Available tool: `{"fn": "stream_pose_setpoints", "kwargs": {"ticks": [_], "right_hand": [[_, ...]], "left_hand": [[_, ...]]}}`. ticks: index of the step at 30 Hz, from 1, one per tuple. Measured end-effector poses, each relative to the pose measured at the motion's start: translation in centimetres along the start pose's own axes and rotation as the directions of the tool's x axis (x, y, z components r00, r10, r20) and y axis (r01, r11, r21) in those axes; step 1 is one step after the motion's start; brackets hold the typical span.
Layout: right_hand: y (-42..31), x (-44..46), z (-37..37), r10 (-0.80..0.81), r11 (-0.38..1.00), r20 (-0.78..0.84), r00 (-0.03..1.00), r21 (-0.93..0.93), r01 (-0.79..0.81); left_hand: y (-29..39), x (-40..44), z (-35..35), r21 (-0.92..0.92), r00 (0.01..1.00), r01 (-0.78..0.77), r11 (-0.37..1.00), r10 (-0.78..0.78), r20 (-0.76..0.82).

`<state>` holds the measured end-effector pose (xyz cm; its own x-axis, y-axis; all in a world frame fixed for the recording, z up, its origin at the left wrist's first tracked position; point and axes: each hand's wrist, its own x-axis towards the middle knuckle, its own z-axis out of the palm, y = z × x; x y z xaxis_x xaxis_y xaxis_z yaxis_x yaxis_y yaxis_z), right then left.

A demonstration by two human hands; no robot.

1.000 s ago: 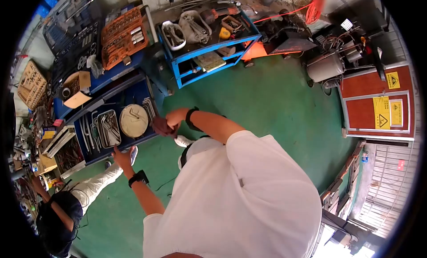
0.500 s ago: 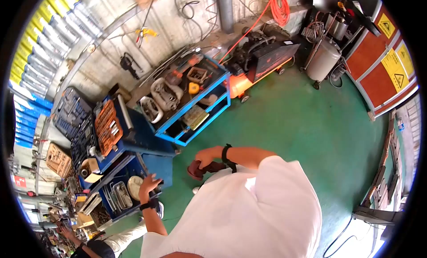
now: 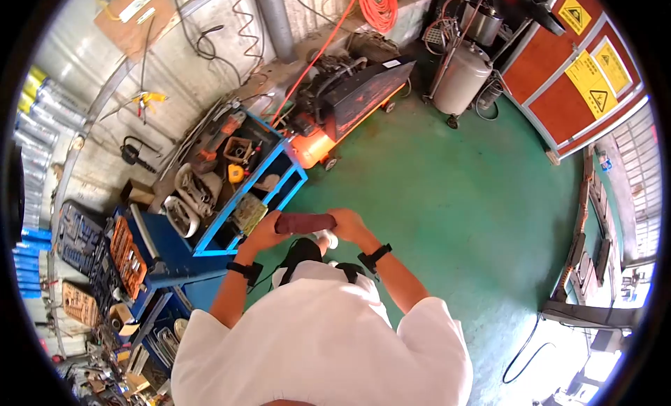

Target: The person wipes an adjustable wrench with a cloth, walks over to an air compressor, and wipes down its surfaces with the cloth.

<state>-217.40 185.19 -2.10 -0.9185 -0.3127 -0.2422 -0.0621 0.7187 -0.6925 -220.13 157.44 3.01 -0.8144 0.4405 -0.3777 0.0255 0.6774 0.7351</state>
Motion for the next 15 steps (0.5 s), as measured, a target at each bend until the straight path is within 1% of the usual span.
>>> {"fn": "stream_pose_setpoints", "kwargs": {"ticks": [1,2,3,4,6,7,8,9,10,11,12,13,14,15], "right_hand": [[2.4,0.4,-0.1,0.010,1.000,-0.003,1.000,-0.002,-0.010],[4.6,0.6,0.1,-0.001,1.000,-0.095,0.995,0.011,0.002],[5.7,0.9,-0.1,-0.012,1.000,-0.183,0.983,0.024,0.017],[6.8,1.4,-0.4,-0.004,1.000,-0.180,0.984,0.024,0.009],[8.4,2.7,-2.4,-0.027,0.966,-0.322,0.946,0.236,0.107],[8.8,3.5,-3.8,-0.024,0.970,-0.323,0.946,0.222,0.101],[8.9,4.2,-5.4,0.054,0.864,-0.276,0.960,0.494,0.094],[8.6,5.2,-7.4,0.114,0.686,-0.212,0.971,0.723,0.077],[8.5,6.3,-9.4,0.117,0.700,-0.210,0.971,0.710,0.069],[8.3,7.1,-11.4,0.115,0.576,-0.085,0.990,0.818,0.003],[8.4,8.3,-13.1,0.092,0.439,0.042,0.995,0.895,-0.078],[9.3,9.8,-13.7,0.102,0.449,0.064,0.993,0.887,-0.103],[10.4,11.3,-13.9,0.140,0.514,0.072,0.988,0.847,-0.135],[11.2,13.5,-14.6,0.166,0.581,0.068,0.984,0.799,-0.154]], "left_hand": [[-0.8,1.9,0.4,0.148,0.988,-0.133,0.980,0.142,-0.056],[-1.4,3.6,0.8,0.296,0.954,-0.246,0.923,0.284,-0.096],[-1.2,5.6,0.7,0.301,0.957,-0.267,0.915,0.288,-0.029],[-0.9,7.5,0.6,0.294,0.957,-0.268,0.917,0.288,-0.024],[-0.4,11.7,0.6,0.235,0.941,-0.332,0.914,0.339,0.010],[-0.1,13.9,0.7,0.142,0.958,-0.285,0.948,0.284,0.025],[0.4,16.1,0.8,0.127,0.956,-0.294,0.947,0.294,0.020],[1.3,18.3,0.6,-0.040,0.968,-0.195,0.980,0.199,0.154],[2.2,20.6,0.6,-0.192,0.945,-0.068,0.979,0.125,0.302],[2.9,22.5,1.0,-0.214,0.944,-0.070,0.974,0.134,0.302],[3.2,24.8,1.9,-0.269,0.949,-0.176,0.947,0.236,0.211],[3.7,26.4,2.8,-0.316,0.940,-0.271,0.909,0.320,0.115],[4.2,27.9,3.7,-0.339,0.944,-0.259,0.904,0.312,0.111],[5.1,30.3,3.8,-0.234,0.878,-0.417,0.878,0.456,0.146]]}}
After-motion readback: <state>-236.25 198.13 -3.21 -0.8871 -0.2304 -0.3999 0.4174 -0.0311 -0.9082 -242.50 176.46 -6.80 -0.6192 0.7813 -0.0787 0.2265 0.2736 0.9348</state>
